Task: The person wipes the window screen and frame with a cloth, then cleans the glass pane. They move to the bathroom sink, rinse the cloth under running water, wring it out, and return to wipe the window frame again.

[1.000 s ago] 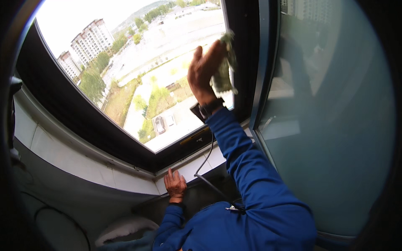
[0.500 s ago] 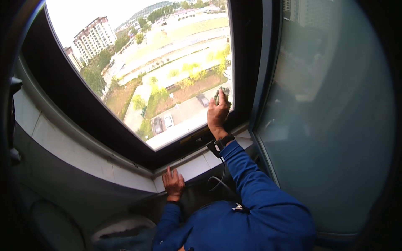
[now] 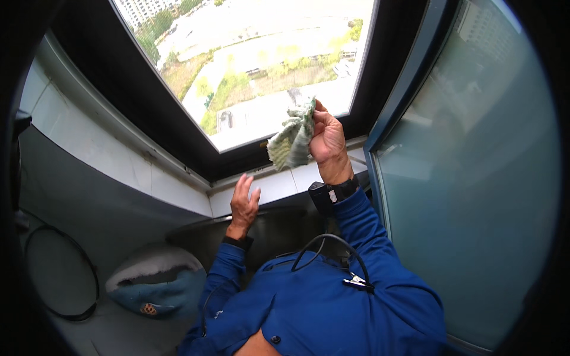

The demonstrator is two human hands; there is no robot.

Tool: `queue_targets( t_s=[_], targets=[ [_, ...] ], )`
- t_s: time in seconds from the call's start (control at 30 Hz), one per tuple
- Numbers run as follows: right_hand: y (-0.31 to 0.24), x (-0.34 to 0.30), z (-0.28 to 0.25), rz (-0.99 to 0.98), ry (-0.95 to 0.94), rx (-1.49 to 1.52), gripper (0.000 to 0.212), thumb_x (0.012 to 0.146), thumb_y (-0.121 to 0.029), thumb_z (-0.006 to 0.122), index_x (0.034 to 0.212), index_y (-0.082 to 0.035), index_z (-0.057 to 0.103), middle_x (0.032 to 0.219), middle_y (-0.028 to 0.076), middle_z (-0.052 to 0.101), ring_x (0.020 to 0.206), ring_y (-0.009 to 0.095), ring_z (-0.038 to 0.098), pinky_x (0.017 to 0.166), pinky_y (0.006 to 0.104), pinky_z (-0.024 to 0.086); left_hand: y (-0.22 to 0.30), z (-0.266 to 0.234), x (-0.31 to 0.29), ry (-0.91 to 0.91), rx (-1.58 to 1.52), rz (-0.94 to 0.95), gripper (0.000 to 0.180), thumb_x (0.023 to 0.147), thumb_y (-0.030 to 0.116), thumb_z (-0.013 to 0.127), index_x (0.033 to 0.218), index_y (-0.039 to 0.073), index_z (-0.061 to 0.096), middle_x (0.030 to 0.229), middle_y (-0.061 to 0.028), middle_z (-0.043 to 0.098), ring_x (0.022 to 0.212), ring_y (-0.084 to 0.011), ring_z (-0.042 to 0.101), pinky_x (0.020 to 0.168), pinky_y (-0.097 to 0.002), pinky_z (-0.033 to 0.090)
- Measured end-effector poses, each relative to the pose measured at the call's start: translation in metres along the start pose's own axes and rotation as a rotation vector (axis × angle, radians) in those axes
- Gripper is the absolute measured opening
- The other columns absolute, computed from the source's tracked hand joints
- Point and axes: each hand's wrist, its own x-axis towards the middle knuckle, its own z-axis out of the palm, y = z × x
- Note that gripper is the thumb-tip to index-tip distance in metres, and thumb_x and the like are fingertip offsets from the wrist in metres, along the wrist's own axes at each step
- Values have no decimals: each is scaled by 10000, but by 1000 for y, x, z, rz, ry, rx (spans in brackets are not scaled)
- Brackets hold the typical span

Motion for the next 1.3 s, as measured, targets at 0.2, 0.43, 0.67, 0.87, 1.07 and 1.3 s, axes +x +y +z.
queue_targets(
  t_s=[0.2, 0.43, 0.67, 0.87, 1.07, 1.3],
  targets=[
    [22, -15, -3, 116, -119, 9, 346, 979, -39, 543, 1320, -15, 597, 1199, 167, 715, 1110, 302, 704, 1012, 441, 567, 71, -16, 48, -133, -856, -363, 594, 1044, 389, 565, 1459, -34, 520, 1435, -179, 583, 1335, -252, 541, 1115, -372, 430],
    [45, -23, -7, 231, -71, 72, 342, 948, -17, 577, 1290, -20, 589, 1166, 156, 714, 1096, 307, 690, 1031, 468, 537, 104, -19, 70, -122, -1335, -456, 325, 1043, 76, 564, 1347, -32, 605, 1229, -114, 710, 1095, -167, 679, 981, -313, 535],
    [39, -23, -35, 257, 16, 46, 286, 974, -147, 612, 1230, -21, 640, 1176, 157, 709, 1159, 305, 659, 1038, 493, 516, 88, -48, 70, 20, -1659, -496, 218, 1038, 77, 552, 1220, -9, 636, 1182, -108, 722, 1081, -201, 697, 994, -360, 545],
    [51, -42, -27, 318, -116, -244, 634, 971, -330, 690, 1486, -39, 461, 1433, 168, 564, 1288, 296, 580, 1061, 474, 494, 90, -54, 70, -4, -1679, -529, 312, 1050, 126, 516, 1320, -14, 583, 1278, -127, 683, 1168, -235, 664, 1044, -393, 517],
    [86, -59, -30, 195, -429, -852, 586, 935, -113, 725, 1470, -20, 507, 1314, 20, 623, 1163, 130, 592, 1004, 289, 489, 88, -41, 72, -101, -916, -210, 314, 990, 117, 569, 1266, -26, 615, 1240, -181, 675, 1177, -281, 644, 1021, -386, 503],
    [39, 9, -42, -387, 272, -687, 191, 1009, 7, 548, 1131, -6, 695, 1011, 22, 717, 884, 109, 643, 810, 270, 536, 15, -1, 39, -1, 253, 240, 407, 870, 149, 726, 1252, 28, 655, 1456, -285, 503, 1234, -477, 537, 1083, -515, 448]
  ],
)
